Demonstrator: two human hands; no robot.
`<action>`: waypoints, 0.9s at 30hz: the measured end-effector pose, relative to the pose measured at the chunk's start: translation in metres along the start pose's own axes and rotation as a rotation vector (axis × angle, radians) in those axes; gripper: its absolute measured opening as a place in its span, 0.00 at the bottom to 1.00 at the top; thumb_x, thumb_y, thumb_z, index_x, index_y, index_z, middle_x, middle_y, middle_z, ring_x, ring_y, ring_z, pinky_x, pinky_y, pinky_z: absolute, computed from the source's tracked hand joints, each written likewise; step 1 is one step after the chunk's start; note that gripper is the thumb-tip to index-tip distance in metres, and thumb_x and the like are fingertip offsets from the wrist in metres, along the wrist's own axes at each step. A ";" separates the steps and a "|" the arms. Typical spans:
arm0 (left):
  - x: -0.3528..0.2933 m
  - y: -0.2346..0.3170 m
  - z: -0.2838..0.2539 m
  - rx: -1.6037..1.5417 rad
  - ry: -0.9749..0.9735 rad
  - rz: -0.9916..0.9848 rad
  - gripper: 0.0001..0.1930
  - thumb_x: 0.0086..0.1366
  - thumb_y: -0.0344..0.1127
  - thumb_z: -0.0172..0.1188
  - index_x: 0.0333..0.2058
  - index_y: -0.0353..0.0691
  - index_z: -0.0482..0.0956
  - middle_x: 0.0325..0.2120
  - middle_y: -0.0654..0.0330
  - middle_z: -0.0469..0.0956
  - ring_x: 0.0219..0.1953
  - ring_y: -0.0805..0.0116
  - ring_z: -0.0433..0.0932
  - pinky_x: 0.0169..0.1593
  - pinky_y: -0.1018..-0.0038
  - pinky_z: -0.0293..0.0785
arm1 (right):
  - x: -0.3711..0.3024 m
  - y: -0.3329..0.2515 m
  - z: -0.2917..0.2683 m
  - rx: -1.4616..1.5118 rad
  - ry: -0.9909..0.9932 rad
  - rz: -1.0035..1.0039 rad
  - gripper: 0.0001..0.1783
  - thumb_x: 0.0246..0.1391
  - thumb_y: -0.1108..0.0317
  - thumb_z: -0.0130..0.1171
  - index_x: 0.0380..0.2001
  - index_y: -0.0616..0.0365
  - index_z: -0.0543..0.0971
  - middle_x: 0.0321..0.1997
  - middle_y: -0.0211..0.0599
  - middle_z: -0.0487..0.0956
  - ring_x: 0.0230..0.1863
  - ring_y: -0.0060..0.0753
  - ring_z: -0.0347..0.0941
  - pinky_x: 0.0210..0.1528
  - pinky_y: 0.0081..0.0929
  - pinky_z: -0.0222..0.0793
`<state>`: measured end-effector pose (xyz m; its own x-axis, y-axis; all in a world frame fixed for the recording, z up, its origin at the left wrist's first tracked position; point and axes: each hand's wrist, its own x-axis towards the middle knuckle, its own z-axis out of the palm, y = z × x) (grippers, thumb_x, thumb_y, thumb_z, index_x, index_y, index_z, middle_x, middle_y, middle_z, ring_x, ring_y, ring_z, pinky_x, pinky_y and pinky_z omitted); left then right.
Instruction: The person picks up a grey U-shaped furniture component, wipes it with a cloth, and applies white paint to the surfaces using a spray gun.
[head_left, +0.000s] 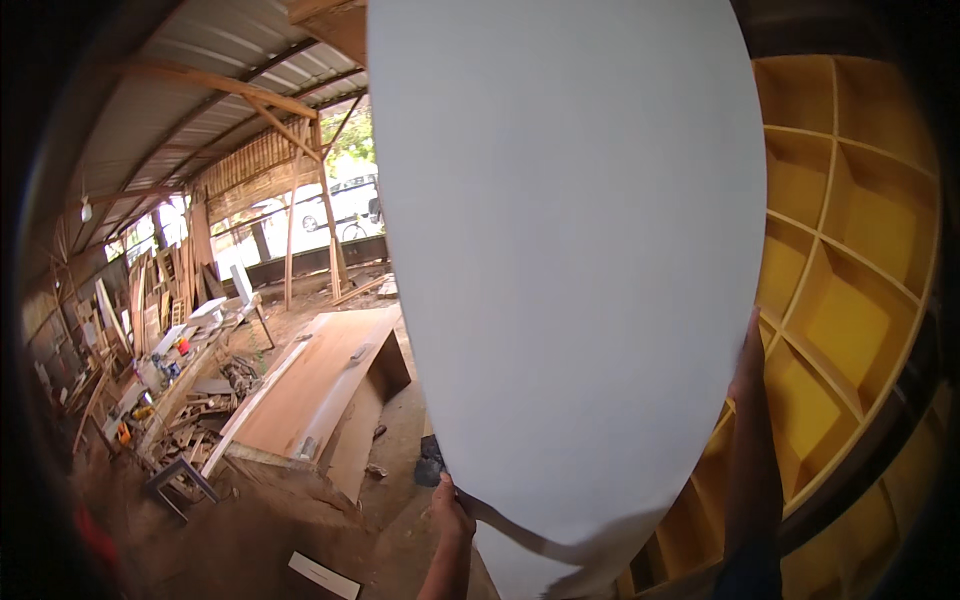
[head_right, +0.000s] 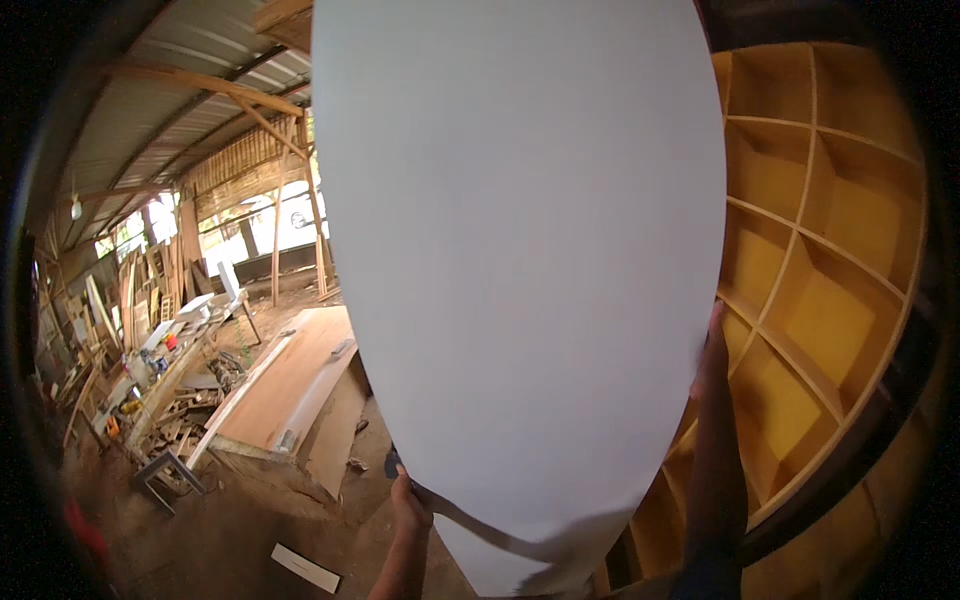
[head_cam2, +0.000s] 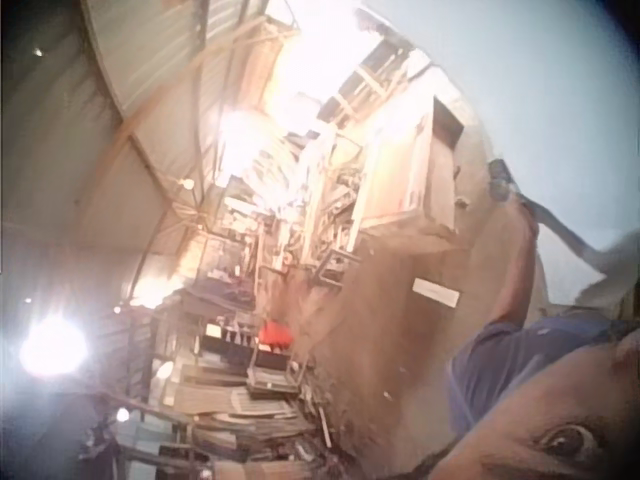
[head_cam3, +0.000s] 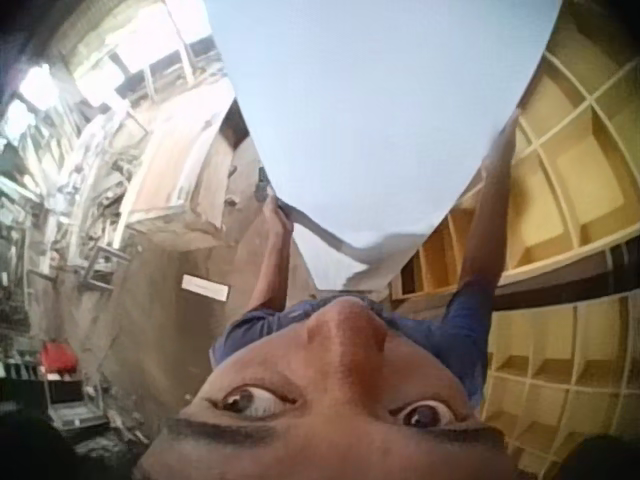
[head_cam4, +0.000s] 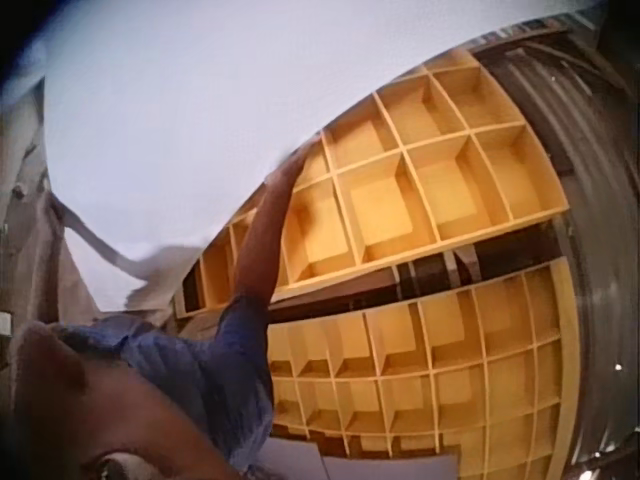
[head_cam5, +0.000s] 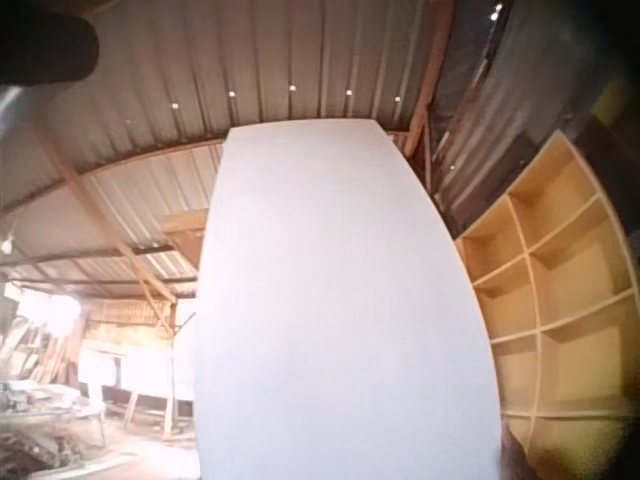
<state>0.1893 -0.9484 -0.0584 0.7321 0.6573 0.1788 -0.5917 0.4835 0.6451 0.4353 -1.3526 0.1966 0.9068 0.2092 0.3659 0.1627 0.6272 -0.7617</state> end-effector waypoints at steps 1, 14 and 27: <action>0.001 -0.002 -0.004 -0.002 0.024 -0.010 0.26 0.75 0.53 0.53 0.51 0.31 0.77 0.48 0.55 0.81 0.51 0.62 0.79 0.56 0.62 0.75 | 0.001 0.005 -0.003 0.013 0.006 0.027 0.45 0.68 0.28 0.36 0.74 0.51 0.59 0.74 0.37 0.63 0.73 0.40 0.58 0.72 0.43 0.58; 0.016 -0.030 -0.059 0.081 0.036 -0.029 0.34 0.72 0.59 0.55 0.58 0.30 0.73 0.55 0.51 0.78 0.58 0.55 0.76 0.63 0.57 0.70 | 0.006 0.050 -0.012 0.050 -0.220 -0.131 0.40 0.71 0.35 0.40 0.70 0.56 0.64 0.69 0.34 0.69 0.69 0.36 0.65 0.71 0.38 0.60; 0.028 -0.029 -0.050 0.015 0.078 -0.047 0.27 0.76 0.53 0.52 0.52 0.31 0.78 0.49 0.55 0.81 0.52 0.64 0.79 0.60 0.64 0.73 | 0.015 0.059 -0.002 -0.202 -0.339 -0.334 0.46 0.67 0.30 0.40 0.73 0.55 0.59 0.74 0.38 0.63 0.72 0.41 0.60 0.73 0.41 0.57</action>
<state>0.2098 -0.9152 -0.1093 0.7297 0.6778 0.0900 -0.5519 0.5062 0.6627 0.4595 -1.3141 0.1559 0.6212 0.2751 0.7338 0.5239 0.5506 -0.6499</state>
